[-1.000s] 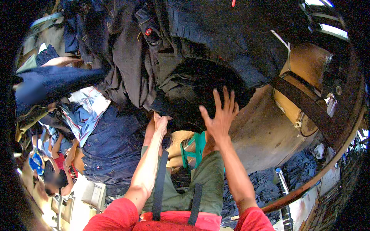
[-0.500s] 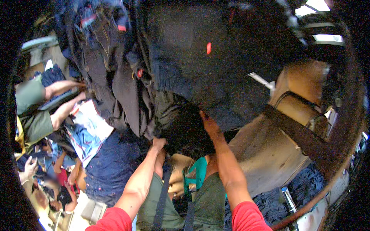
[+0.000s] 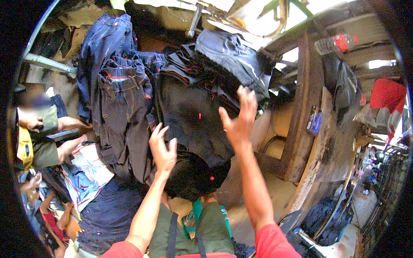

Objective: The person uses a handheld rotary tool to distress the surface of black pants, creating worn patterns on the fabric. They repeatedly pick up pants from a pile, work on specific areas, and place them back down.

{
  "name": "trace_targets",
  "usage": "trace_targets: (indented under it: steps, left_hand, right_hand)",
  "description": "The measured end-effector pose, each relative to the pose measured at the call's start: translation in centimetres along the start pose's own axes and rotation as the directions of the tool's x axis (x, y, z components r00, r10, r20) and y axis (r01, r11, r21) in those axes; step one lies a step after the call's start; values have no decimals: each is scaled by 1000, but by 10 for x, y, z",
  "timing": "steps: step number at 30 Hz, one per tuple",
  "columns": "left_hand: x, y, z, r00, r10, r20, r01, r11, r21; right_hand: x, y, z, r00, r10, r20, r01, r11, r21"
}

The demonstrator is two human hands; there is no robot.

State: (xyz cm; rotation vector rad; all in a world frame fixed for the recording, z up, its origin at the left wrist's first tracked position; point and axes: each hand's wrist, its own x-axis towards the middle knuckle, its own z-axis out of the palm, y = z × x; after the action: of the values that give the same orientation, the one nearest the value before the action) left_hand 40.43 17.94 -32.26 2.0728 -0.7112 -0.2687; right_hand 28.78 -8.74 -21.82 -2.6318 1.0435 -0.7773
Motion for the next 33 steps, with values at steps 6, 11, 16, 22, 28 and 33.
trace_targets:
  steps: [6, 11, 16, 22, 28, 33]
  left_hand:
    - [111, 83, 111, 927, -48, 371, 7, 994, 111]
    - [110, 75, 165, 870, -197, 453, 56, 951, 304]
    - [115, 68, 195, 862, -250, 441, 73, 922, 379]
    - [121, 76, 205, 900, -253, 356, 123, 929, 350]
    - [112, 61, 213, 941, -233, 247, 164, 948, 272]
    - [91, 32, 231, 982, 34, 185, -49, 996, 76]
  right_hand:
    - [154, 51, 79, 859, 11, 512, 102, 976, -191]
    - [149, 88, 126, 810, 105, 577, 39, 972, -232]
    - [154, 124, 156, 839, 72, 540, 56, 975, -217]
    - [202, 142, 111, 881, 31, 471, 13, 996, -88]
    - [160, 74, 9, 910, 15, 415, 57, 985, -161]
    - [56, 2, -24, 923, -21, 385, 16, 1000, 16]
